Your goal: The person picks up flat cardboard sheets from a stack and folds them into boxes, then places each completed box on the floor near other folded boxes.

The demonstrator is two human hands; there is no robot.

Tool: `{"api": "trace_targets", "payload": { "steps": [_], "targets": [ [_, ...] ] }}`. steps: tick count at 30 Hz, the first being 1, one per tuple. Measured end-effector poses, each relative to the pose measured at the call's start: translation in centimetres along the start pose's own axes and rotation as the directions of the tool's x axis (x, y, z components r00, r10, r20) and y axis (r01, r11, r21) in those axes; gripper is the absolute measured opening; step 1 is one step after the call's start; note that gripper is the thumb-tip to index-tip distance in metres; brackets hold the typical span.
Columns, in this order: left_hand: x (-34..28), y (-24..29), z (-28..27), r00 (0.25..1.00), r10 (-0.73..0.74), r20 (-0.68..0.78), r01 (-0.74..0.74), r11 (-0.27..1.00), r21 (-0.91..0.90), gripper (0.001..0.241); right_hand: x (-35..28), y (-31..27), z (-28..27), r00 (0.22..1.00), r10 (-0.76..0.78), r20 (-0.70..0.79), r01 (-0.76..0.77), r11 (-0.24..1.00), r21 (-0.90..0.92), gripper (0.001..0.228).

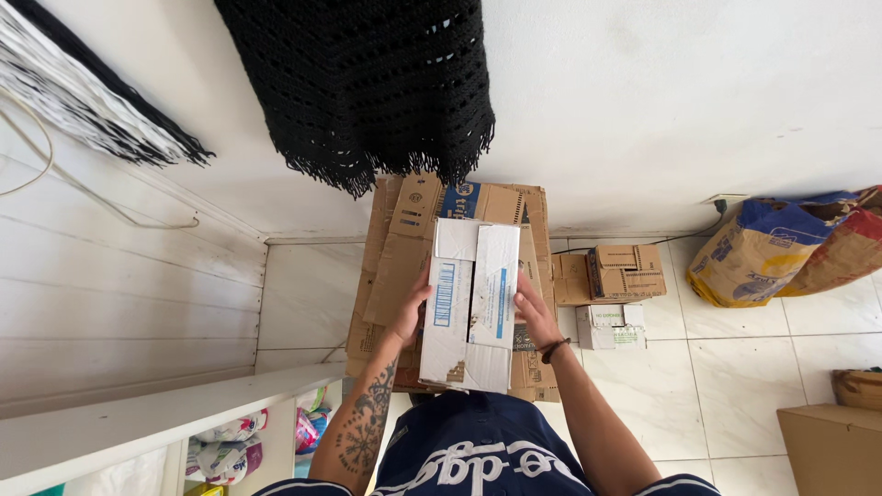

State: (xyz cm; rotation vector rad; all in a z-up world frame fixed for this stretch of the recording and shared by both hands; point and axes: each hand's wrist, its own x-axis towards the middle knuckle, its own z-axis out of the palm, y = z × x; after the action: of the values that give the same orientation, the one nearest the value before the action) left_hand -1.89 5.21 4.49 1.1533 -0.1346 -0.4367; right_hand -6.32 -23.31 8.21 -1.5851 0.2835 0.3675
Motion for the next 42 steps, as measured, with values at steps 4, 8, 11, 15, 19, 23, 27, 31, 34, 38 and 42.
{"api": "trace_targets", "payload": {
  "steps": [4, 8, 11, 15, 19, 23, 27, 31, 34, 38, 42],
  "targets": [
    [-0.6, -1.1, -1.0, 0.997, 0.036, 0.065, -0.038, 0.999, 0.036, 0.109, -0.8, -0.2, 0.3, 0.985, -0.175, 0.011, 0.175, 0.983, -0.061, 0.1],
    [-0.9, -1.1, -1.3, 0.986, 0.077, 0.15, -0.099, 0.984, 0.149, 0.119, -1.1, 2.4, 1.6, 0.967, -0.238, -0.087, 0.241, 0.97, 0.024, 0.111],
    [-1.6, -0.3, -1.3, 0.978, 0.032, 0.207, -0.074, 0.977, 0.201, 0.117, -2.6, 1.5, 3.2, 0.958, -0.237, -0.162, 0.257, 0.959, 0.118, 0.118],
    [-2.9, -3.4, -2.8, 0.957, -0.067, 0.281, 0.043, 0.995, 0.09, 0.114, -5.3, 1.1, 5.0, 0.918, -0.238, -0.318, 0.31, 0.929, 0.202, 0.122],
    [-4.4, -5.2, -1.1, 0.937, -0.054, 0.345, 0.035, 0.998, 0.06, 0.111, -8.5, 2.8, 3.8, 0.893, -0.182, -0.411, 0.305, 0.917, 0.256, 0.124],
    [-5.6, -4.1, 2.9, 0.883, -0.142, 0.448, 0.124, 0.99, 0.07, 0.111, -12.3, 5.1, 0.4, 0.852, -0.144, -0.503, 0.324, 0.9, 0.291, 0.121],
    [-6.9, -5.9, 8.5, 0.809, -0.285, 0.514, 0.282, 0.956, 0.087, 0.12, -17.9, 10.6, -3.7, 0.762, -0.112, -0.637, 0.387, 0.868, 0.31, 0.108],
    [-7.1, -10.6, 12.5, 0.704, -0.423, 0.571, 0.318, 0.906, 0.279, 0.123, -23.9, 17.5, -9.8, 0.68, -0.098, -0.727, 0.429, 0.857, 0.287, 0.103],
    [-9.4, -15.4, 16.1, 0.613, -0.588, 0.528, 0.463, 0.809, 0.363, 0.12, -30.1, 22.2, -14.2, 0.582, -0.081, -0.809, 0.505, 0.816, 0.281, 0.094],
    [-11.3, -18.0, 23.6, 0.492, -0.712, 0.501, 0.457, 0.701, 0.547, 0.131, -36.9, 25.0, -18.3, 0.494, -0.025, -0.869, 0.521, 0.809, 0.273, 0.092],
    [-13.9, -24.2, 30.8, 0.49, -0.684, 0.541, 0.466, 0.73, 0.5, 0.116, -43.5, 25.8, -21.4, 0.394, 0.011, -0.919, 0.543, 0.804, 0.242, 0.093]
  ]
}}
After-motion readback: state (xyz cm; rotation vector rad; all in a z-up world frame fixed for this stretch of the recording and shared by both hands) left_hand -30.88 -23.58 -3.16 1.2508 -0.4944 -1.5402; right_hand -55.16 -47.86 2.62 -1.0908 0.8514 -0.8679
